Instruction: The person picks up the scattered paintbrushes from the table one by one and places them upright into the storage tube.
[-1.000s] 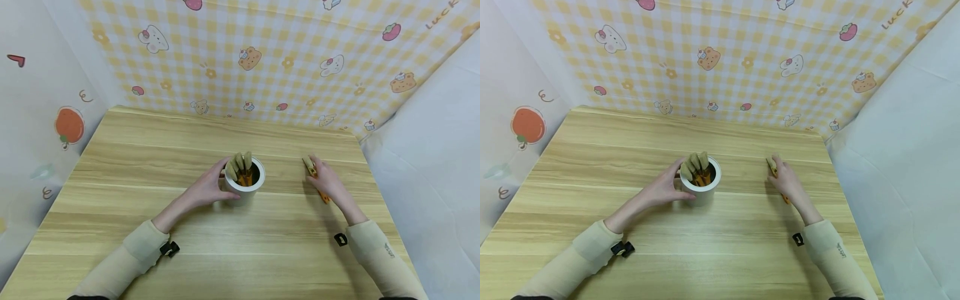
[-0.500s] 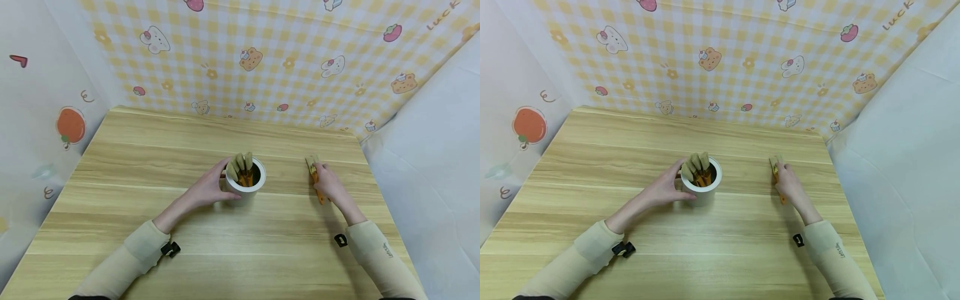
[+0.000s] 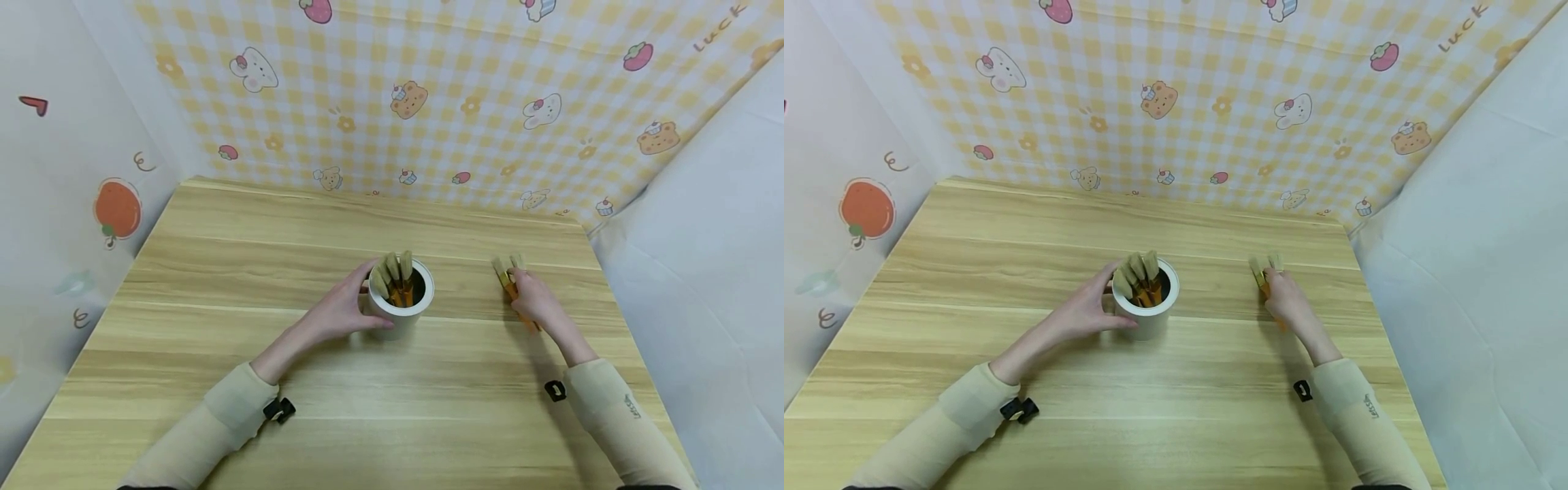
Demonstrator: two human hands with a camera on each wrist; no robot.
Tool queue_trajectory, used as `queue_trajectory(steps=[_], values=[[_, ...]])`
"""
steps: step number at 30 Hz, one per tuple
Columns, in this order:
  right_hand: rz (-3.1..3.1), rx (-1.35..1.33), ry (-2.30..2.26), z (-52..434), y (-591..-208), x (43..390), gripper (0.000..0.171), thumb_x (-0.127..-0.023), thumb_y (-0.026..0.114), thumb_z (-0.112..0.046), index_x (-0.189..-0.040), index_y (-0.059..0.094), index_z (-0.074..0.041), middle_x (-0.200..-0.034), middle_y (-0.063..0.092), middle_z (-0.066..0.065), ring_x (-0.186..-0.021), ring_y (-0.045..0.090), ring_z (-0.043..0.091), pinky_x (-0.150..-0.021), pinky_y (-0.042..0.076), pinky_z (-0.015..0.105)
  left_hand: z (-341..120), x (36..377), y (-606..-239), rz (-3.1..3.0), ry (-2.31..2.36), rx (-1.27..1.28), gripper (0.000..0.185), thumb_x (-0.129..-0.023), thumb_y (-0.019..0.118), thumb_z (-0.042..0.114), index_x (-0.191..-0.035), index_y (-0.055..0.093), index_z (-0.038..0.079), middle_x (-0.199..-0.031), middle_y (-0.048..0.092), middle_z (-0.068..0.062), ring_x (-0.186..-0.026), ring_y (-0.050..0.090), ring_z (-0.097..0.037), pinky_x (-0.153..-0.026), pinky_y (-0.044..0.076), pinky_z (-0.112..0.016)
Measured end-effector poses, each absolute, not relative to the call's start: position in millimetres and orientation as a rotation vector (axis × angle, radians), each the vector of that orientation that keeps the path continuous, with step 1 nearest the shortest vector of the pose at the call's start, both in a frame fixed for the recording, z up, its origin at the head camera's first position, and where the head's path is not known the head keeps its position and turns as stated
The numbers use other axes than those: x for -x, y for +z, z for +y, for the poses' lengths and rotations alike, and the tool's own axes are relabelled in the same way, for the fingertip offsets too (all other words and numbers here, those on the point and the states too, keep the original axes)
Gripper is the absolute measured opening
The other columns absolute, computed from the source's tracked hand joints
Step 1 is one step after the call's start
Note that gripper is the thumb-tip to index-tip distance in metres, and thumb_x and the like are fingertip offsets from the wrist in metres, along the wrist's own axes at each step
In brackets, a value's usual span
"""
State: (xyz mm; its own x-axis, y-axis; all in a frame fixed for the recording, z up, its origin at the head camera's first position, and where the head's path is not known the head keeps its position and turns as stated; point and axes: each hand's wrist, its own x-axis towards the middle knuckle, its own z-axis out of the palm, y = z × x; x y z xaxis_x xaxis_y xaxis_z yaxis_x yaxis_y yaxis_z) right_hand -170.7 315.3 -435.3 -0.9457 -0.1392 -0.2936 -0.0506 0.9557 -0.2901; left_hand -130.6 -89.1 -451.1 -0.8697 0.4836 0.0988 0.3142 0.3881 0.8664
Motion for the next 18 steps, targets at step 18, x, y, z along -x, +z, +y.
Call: queue_trajectory(steps=[18], values=[[2.918, 0.265, -0.886, 267.0, -379.7, 171.7, 0.051, -0.097, 0.062, -0.002, -0.144, 0.042, 0.006, -0.115, 0.064, 0.028, -0.102, 0.067, 0.041, -0.08, 0.06, 0.047, -88.9, 130.6, -449.5, 2.486, 1.477, -0.721, 0.112, -0.073, 0.095, 0.034, -0.161, 0.026, 0.029, -0.156, 0.047, -0.007, -0.134, 0.058, -0.037, -0.114, 0.047, -0.058]])
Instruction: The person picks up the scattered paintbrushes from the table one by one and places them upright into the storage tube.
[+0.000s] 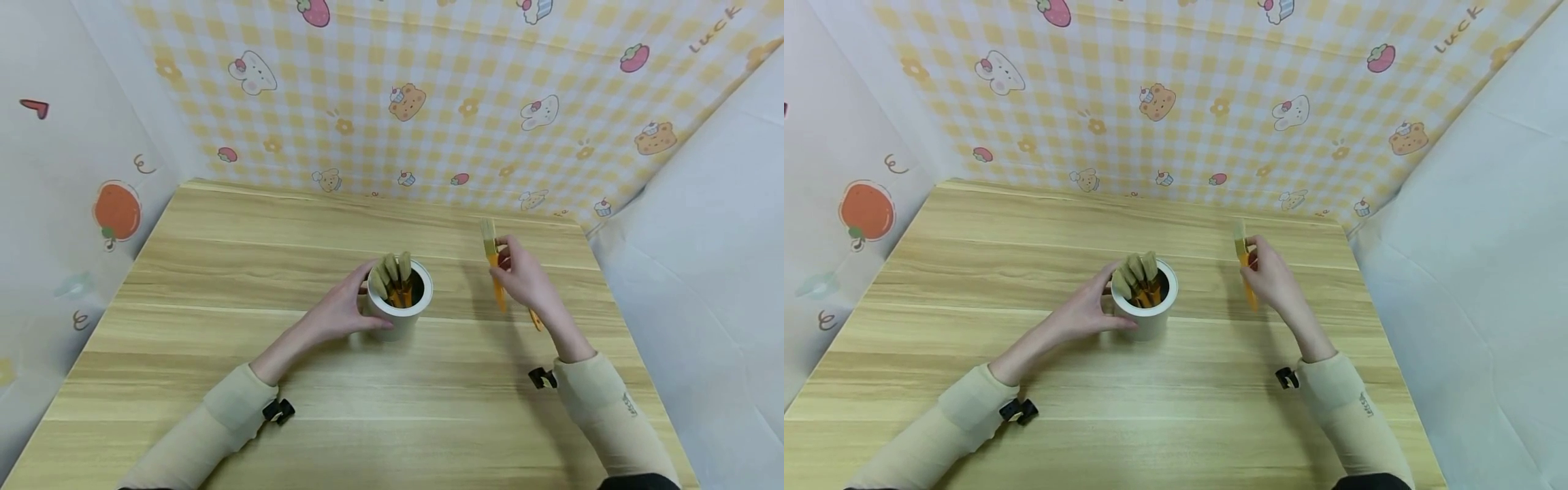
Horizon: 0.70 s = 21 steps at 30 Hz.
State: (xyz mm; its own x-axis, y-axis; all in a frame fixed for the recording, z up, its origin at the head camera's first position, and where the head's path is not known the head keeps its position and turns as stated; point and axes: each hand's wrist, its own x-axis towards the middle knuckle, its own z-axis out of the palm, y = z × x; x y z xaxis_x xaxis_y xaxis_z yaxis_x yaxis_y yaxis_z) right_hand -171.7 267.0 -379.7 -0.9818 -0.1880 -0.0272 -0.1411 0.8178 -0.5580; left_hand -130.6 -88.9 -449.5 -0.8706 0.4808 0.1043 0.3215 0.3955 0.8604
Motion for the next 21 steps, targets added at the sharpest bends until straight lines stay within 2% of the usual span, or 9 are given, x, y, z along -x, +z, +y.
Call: queue_trajectory(steps=[3, 6, 12, 18, 21], values=[[2.938, 0.289, -0.943, 251.6, -361.3, 167.4, 0.049, -0.1, 0.061, -0.007, -0.145, 0.043, 0.001, -0.118, 0.063, 0.023, -0.105, 0.066, 0.038, -0.078, 0.058, 0.041, -88.7, 130.4, -450.1, 2.488, 1.476, -0.726, 0.111, -0.074, 0.094, 0.035, -0.161, 0.025, 0.029, -0.157, 0.046, -0.007, -0.134, 0.059, -0.036, -0.113, 0.048, -0.057], [2.958, 0.322, -1.03, 236.9, -343.4, 162.8, 0.046, -0.101, 0.062, -0.011, -0.143, 0.045, -0.002, -0.116, 0.062, 0.018, -0.105, 0.065, 0.033, -0.075, 0.056, 0.03, -88.6, 129.7, -450.3, 2.484, 1.479, -0.72, 0.11, -0.074, 0.094, 0.034, -0.161, 0.026, 0.029, -0.157, 0.047, -0.006, -0.135, 0.058, -0.036, -0.113, 0.049, -0.056], [2.945, 0.384, -1.331, 207.7, -314.9, 151.8, 0.039, -0.099, 0.064, -0.008, -0.134, 0.049, -0.003, -0.11, 0.058, 0.012, -0.099, 0.062, 0.02, -0.071, 0.056, 0.013, -88.8, 129.2, -449.7, 2.48, 1.475, -0.713, 0.109, -0.074, 0.094, 0.034, -0.16, 0.027, 0.029, -0.157, 0.046, -0.006, -0.135, 0.059, -0.036, -0.114, 0.048, -0.057], [2.815, 0.467, -1.641, 177.2, -309.1, 142.8, 0.039, -0.095, 0.067, 0.0, -0.129, 0.047, 0.001, -0.105, 0.057, 0.008, -0.093, 0.062, 0.015, -0.076, 0.061, 0.016, -89.1, 128.8, -449.6, 2.497, 1.452, -0.686, 0.11, -0.074, 0.094, 0.036, -0.161, 0.027, 0.029, -0.157, 0.047, -0.007, -0.133, 0.06, -0.036, -0.114, 0.047, -0.06], [2.777, 0.512, -1.684, 166.6, -315.3, 139.6, 0.039, -0.095, 0.068, -0.001, -0.128, 0.047, 0.001, -0.106, 0.058, 0.01, -0.094, 0.062, 0.015, -0.077, 0.061, 0.017, -88.6, 128.8, -449.6, 2.494, 1.454, -0.699, 0.11, -0.074, 0.094, 0.035, -0.161, 0.027, 0.028, -0.157, 0.047, -0.007, -0.134, 0.059, -0.036, -0.114, 0.047, -0.059]])
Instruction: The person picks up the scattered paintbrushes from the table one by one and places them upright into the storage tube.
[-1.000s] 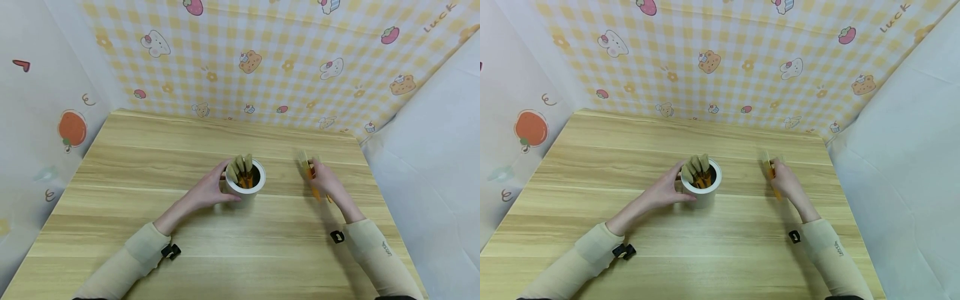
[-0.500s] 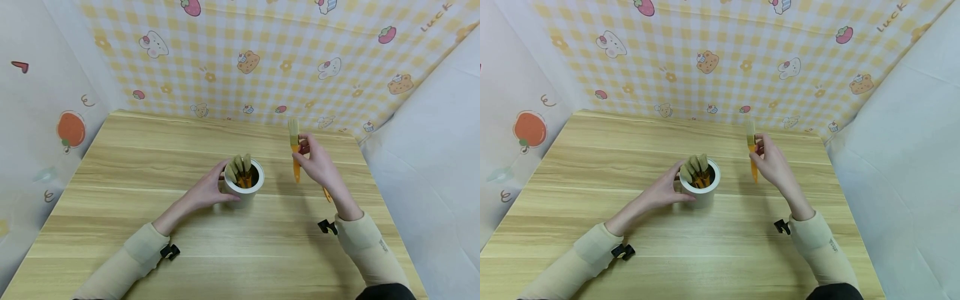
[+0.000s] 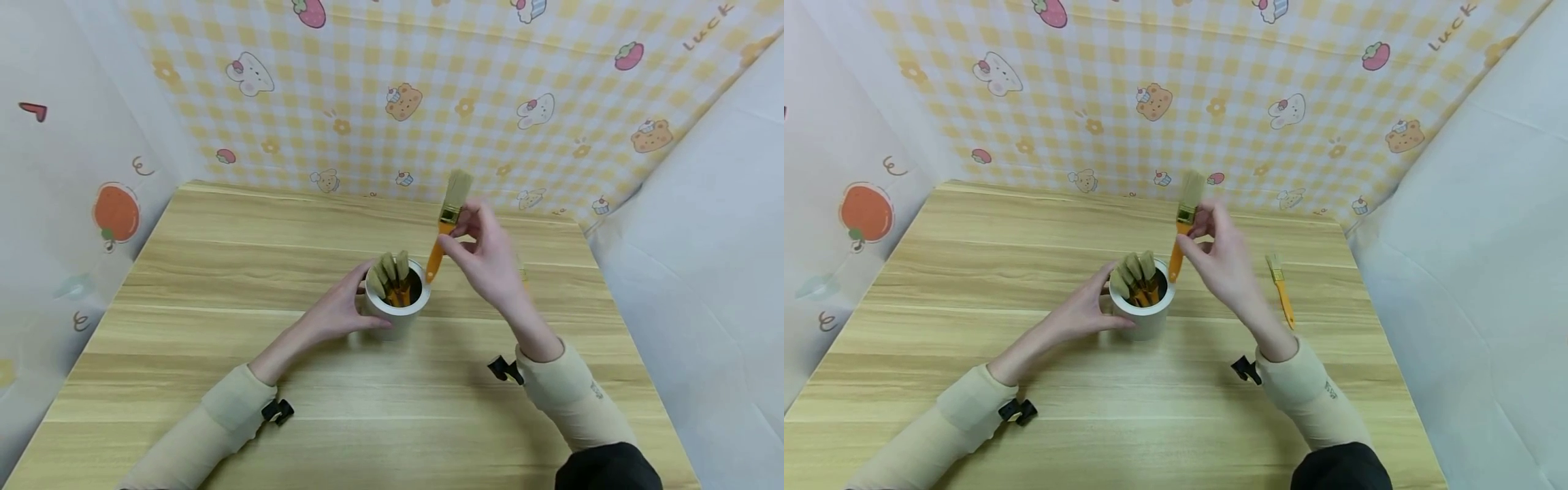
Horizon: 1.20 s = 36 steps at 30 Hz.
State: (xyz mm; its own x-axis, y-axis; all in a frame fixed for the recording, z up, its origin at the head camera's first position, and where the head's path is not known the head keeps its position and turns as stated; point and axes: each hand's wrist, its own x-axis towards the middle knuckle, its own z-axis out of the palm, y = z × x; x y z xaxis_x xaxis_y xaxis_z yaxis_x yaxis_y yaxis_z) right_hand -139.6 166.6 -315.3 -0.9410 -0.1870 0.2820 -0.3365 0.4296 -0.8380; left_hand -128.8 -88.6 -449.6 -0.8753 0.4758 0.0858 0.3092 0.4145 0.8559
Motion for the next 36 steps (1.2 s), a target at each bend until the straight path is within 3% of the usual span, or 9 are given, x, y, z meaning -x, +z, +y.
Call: queue_trajectory(steps=[15, 36], values=[[-2.666, -0.641, 1.297, 153.4, -347.0, 131.5, 0.029, -0.097, 0.067, -0.004, -0.122, 0.053, -0.002, -0.105, 0.073, 0.015, -0.093, 0.072, 0.025, -0.08, 0.064, 0.04, -88.3, 128.9, -449.6, 2.485, 1.477, -0.736, 0.109, -0.075, 0.093, 0.032, -0.161, 0.025, 0.029, -0.157, 0.047, -0.007, -0.135, 0.058, -0.036, -0.113, 0.049, -0.058], [-2.646, -0.562, 1.306, 186.1, -359.8, 141.0, 0.029, -0.1, 0.062, -0.003, -0.127, 0.052, 0.0, -0.108, 0.066, 0.015, -0.099, 0.066, 0.024, -0.09, 0.06, 0.043, -88.7, 127.9, -451.2, 2.509, 1.464, -0.726, 0.11, -0.074, 0.094, 0.034, -0.161, 0.026, 0.03, -0.157, 0.047, -0.007, -0.134, 0.059, -0.037, -0.113, 0.048, -0.06]])
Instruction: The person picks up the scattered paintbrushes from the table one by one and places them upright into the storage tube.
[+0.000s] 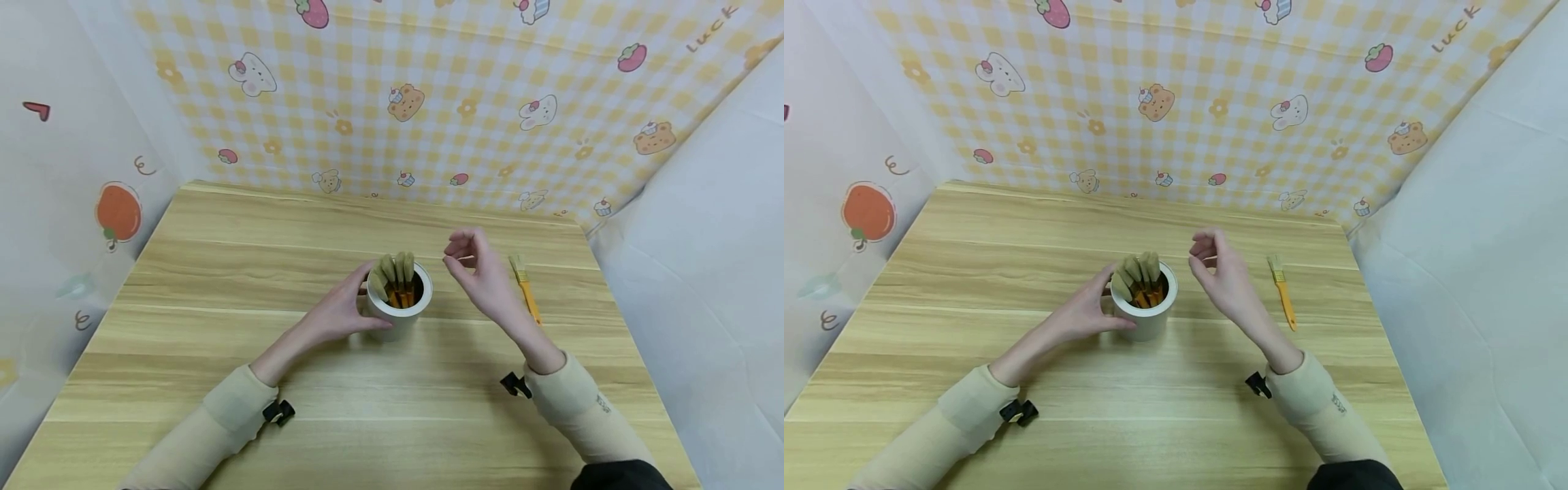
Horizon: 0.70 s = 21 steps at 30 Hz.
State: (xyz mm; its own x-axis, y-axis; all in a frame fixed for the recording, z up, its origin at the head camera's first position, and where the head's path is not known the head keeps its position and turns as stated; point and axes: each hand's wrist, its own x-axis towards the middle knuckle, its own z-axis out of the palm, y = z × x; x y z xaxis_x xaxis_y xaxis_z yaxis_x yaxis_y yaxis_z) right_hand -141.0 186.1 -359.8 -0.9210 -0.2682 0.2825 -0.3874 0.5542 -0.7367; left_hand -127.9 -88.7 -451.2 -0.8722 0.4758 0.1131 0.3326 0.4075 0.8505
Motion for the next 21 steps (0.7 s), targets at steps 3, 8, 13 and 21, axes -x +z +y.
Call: queue_trajectory(steps=[3, 8, 13, 21], values=[[-2.676, -0.519, 1.264, 198.1, -363.4, 147.0, 0.029, -0.1, 0.061, -0.003, -0.129, 0.053, -0.001, -0.109, 0.067, 0.016, -0.1, 0.067, 0.026, -0.089, 0.06, 0.045, -88.7, 127.8, -450.6, 2.511, 1.463, -0.722, 0.11, -0.074, 0.094, 0.034, -0.16, 0.026, 0.031, -0.157, 0.047, -0.006, -0.134, 0.059, -0.037, -0.113, 0.048, -0.061], [-2.759, -0.448, 1.207, 219.5, -374.2, 157.7, 0.035, -0.099, 0.059, -0.002, -0.133, 0.054, -0.002, -0.113, 0.067, 0.019, -0.102, 0.069, 0.032, -0.087, 0.061, 0.048, -88.5, 127.7, -450.0, 2.513, 1.461, -0.714, 0.111, -0.073, 0.095, 0.034, -0.16, 0.026, 0.032, -0.158, 0.046, -0.006, -0.135, 0.058, -0.037, -0.113, 0.047, -0.062], [-2.835, -0.406, 1.149, 239.8, -387.1, 165.9, 0.042, -0.098, 0.059, -0.001, -0.139, 0.052, -0.001, -0.115, 0.066, 0.02, -0.103, 0.069, 0.035, -0.087, 0.062, 0.048, -88.5, 127.7, -450.0, 2.512, 1.458, -0.716, 0.111, -0.073, 0.095, 0.034, -0.16, 0.026, 0.031, -0.158, 0.046, -0.006, -0.135, 0.059, -0.037, -0.114, 0.046, -0.062], [-2.946, -0.378, 1.016, 274.9, -407.5, 170.5, 0.058, -0.096, 0.061, 0.002, -0.151, 0.042, 0.001, -0.133, 0.059, 0.033, -0.111, 0.065, 0.047, -0.093, 0.06, 0.059, -88.5, 128.5, -450.4, 2.49, 1.482, -0.726, 0.109, -0.074, 0.094, 0.034, -0.16, 0.027, 0.031, -0.158, 0.046, -0.006, -0.134, 0.059, -0.037, -0.114, 0.046, -0.062]])
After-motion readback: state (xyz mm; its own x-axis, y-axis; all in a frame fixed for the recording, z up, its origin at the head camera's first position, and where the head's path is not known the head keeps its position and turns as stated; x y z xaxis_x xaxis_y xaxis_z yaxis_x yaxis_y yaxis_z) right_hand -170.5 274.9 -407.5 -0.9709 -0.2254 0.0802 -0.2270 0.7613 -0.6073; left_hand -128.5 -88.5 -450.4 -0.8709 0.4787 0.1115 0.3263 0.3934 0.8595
